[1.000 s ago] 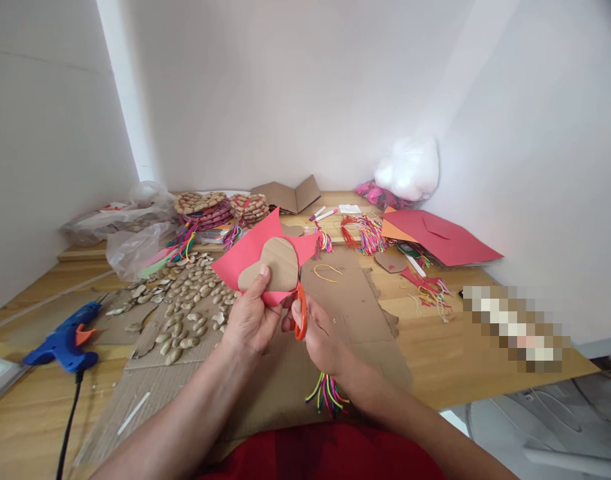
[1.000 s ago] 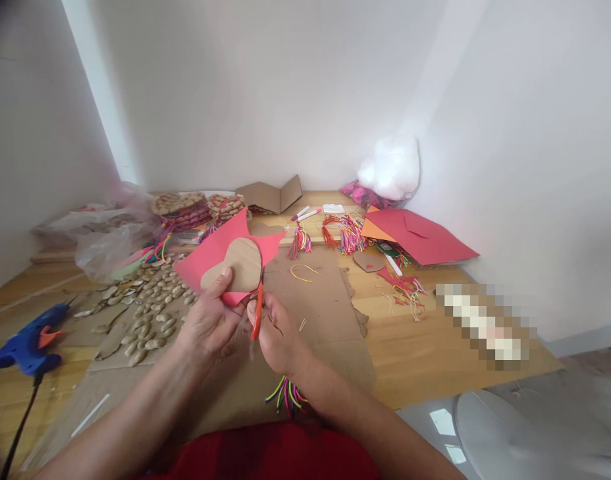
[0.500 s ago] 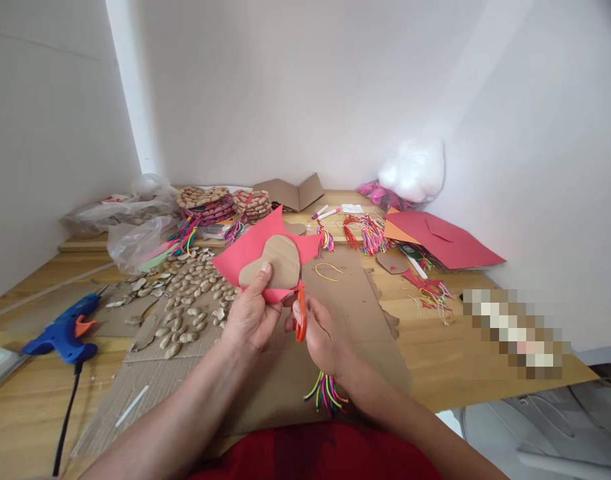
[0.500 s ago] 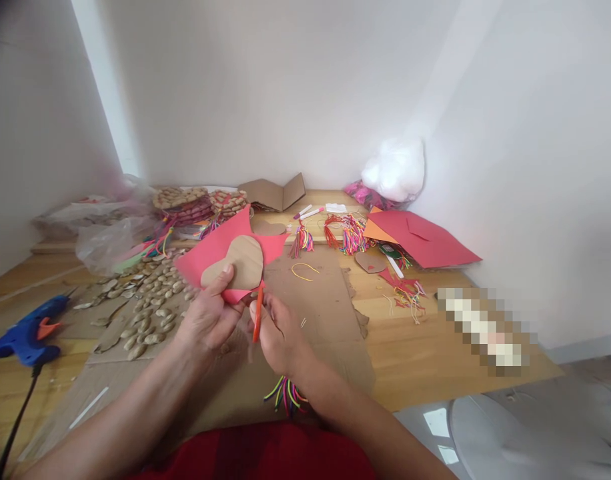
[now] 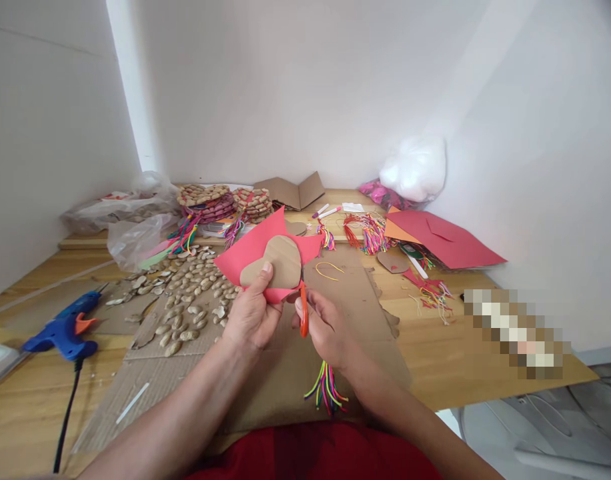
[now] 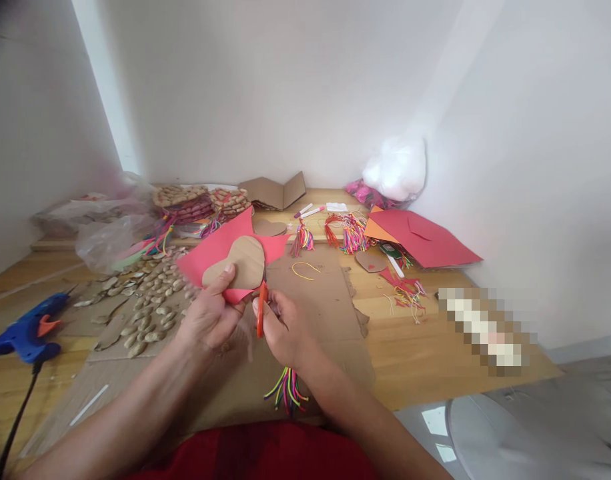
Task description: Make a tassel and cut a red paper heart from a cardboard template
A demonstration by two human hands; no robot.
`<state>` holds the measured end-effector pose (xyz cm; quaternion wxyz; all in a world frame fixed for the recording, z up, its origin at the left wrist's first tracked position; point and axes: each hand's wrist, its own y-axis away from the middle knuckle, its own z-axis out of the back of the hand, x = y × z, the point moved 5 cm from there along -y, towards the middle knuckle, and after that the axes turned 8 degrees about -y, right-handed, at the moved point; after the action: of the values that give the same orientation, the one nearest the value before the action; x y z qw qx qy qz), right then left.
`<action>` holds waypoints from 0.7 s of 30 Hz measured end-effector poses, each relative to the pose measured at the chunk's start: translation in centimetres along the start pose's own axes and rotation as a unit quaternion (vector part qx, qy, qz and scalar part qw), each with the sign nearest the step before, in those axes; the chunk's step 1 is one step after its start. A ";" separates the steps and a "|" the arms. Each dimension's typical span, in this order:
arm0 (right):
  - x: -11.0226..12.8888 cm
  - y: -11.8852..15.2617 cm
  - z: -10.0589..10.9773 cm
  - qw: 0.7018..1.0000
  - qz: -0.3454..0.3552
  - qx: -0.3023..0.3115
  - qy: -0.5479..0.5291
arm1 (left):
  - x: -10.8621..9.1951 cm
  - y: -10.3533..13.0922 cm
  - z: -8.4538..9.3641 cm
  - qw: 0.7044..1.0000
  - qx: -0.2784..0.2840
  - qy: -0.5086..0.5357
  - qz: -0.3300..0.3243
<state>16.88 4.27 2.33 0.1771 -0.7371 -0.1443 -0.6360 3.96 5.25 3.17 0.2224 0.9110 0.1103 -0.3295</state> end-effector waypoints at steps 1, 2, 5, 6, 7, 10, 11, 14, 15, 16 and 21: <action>0.0 0.0 0.0 1.000 0.003 0.003 -0.003 | 0.0 0.0 0.0 1.000 -0.003 0.000 0.003; 0.0 0.0 0.0 1.000 0.004 0.008 -0.004 | 0.0 0.1 -0.1 1.000 -0.007 0.001 0.005; 0.0 0.0 -0.1 1.000 0.007 0.022 -0.009 | -0.1 0.1 -0.1 1.000 -0.010 0.001 0.010; 0.0 0.0 -0.1 1.000 0.011 0.024 -0.009 | 0.0 0.1 -0.1 1.000 -0.007 0.000 0.011; 0.1 0.0 -0.1 1.000 0.015 0.024 -0.008 | 0.0 0.1 -0.1 1.000 -0.004 -0.002 0.011; 0.1 0.0 0.0 1.000 0.019 0.011 0.007 | 0.2 0.1 0.0 1.000 0.002 -0.006 0.006; 0.1 0.0 0.1 1.000 0.020 0.008 0.014 | 0.2 0.1 0.0 1.000 0.001 -0.005 0.003; -0.1 -0.1 0.2 0.999 0.024 0.004 0.030 | 0.3 0.1 0.0 1.000 0.005 -0.004 0.000; -0.2 -0.1 0.2 0.999 0.023 0.003 0.031 | 0.3 0.1 0.0 1.000 0.006 -0.004 -0.001; -0.4 -0.1 0.3 0.999 0.019 0.002 0.030 | 0.4 0.1 0.0 1.000 0.007 -0.005 -0.001; -1.3 -0.2 0.3 1.000 0.002 -0.008 0.013 | 0.6 -0.1 0.2 1.000 0.005 -0.004 -0.003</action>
<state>16.87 4.57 1.06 0.1745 -0.7305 -0.1357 -0.6461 4.27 5.26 2.59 0.2176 0.9104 0.1105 -0.3342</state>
